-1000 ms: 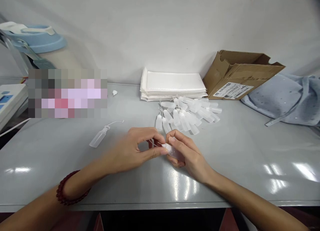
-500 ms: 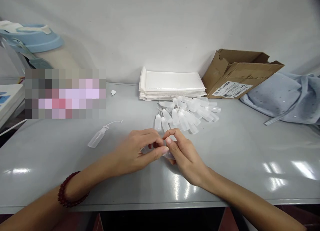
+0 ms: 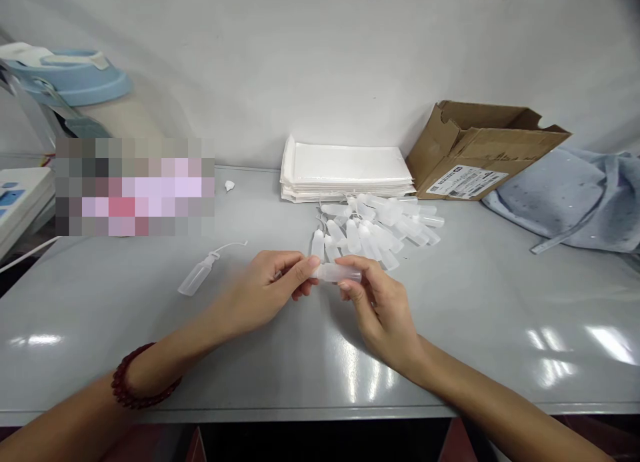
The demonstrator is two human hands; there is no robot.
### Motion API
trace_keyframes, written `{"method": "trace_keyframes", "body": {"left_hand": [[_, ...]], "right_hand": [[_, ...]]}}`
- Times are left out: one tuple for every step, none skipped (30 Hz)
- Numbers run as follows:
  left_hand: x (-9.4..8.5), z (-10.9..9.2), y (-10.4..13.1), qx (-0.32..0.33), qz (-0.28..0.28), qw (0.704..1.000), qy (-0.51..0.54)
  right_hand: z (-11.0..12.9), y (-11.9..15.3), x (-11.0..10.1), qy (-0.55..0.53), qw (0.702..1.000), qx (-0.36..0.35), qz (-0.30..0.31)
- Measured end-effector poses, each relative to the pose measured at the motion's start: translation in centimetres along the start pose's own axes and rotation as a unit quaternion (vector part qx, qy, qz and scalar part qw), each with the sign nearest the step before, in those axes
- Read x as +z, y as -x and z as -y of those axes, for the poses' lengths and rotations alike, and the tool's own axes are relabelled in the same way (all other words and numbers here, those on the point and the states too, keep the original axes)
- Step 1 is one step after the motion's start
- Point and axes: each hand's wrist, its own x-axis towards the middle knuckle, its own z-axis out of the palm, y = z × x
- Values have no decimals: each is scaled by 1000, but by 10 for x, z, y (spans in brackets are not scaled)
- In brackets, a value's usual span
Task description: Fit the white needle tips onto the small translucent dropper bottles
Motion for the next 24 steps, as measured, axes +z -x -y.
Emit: {"method": "trace_keyframes", "body": {"left_hand": [[1,1,1,14,-10,1000,-24],[2,2,1,32,-23,998,-49],[4,4,1,56,-36,995,-75],[5,7,1,85,-50,990,-100],[7,9,1,118,-65,983,-122],[8,12,1,154,-82,974,-142],[10,14,0,192,-99,964,-158],[11,16,-1,230,-114,952,-170],[12,18,-1,264,-121,940,-177],[13,18,-2,292,-124,931,-178],[14,18,-1,309,-122,927,-175],[15,18,-1,316,-117,926,-171],[16,17,0,310,-111,929,-168],[16,16,0,291,-106,936,-165],[15,14,1,262,-107,945,-161],[14,13,2,227,-107,956,-154],[13,11,2,187,-105,966,-142],[11,9,3,148,-101,976,-123],[9,8,3,110,-93,985,-100],[7,6,3,80,-82,991,-75],[6,5,3,57,-66,995,-50],[4,3,3,43,-53,997,-27],[4,3,3,37,-45,998,-8],[3,2,3,36,-41,998,7]], "right_hand": [[0,0,0,-17,1000,13,-2],[1,0,0,-41,999,34,2],[2,-1,-1,-73,995,60,7],[3,-1,-1,-109,989,94,16],[4,-2,-1,-146,980,132,28],[5,-4,-2,-182,968,170,43],[5,-6,-3,-215,953,205,61],[5,-8,-4,-247,936,236,82],[5,-11,-5,-277,918,264,101],[4,-13,-6,-303,901,288,118],[3,-15,-7,-323,886,306,129],[2,-17,-8,-338,876,316,135],[2,-18,-9,-346,873,316,134],[2,-18,-10,-347,878,304,129],[2,-18,-10,-338,889,285,120],[3,-17,-11,-319,906,258,107],[3,-16,-11,-285,927,227,92],[3,-14,-10,-239,949,189,75],[3,-12,-10,-182,971,146,58],[3,-10,-10,-121,987,96,41],[2,-9,-9,-62,997,45,26],[1,-7,-9,-13,1000,-4,14],[0,-7,-8,24,999,-44,3],[-1,-6,-8,48,996,-73,-5]]}}
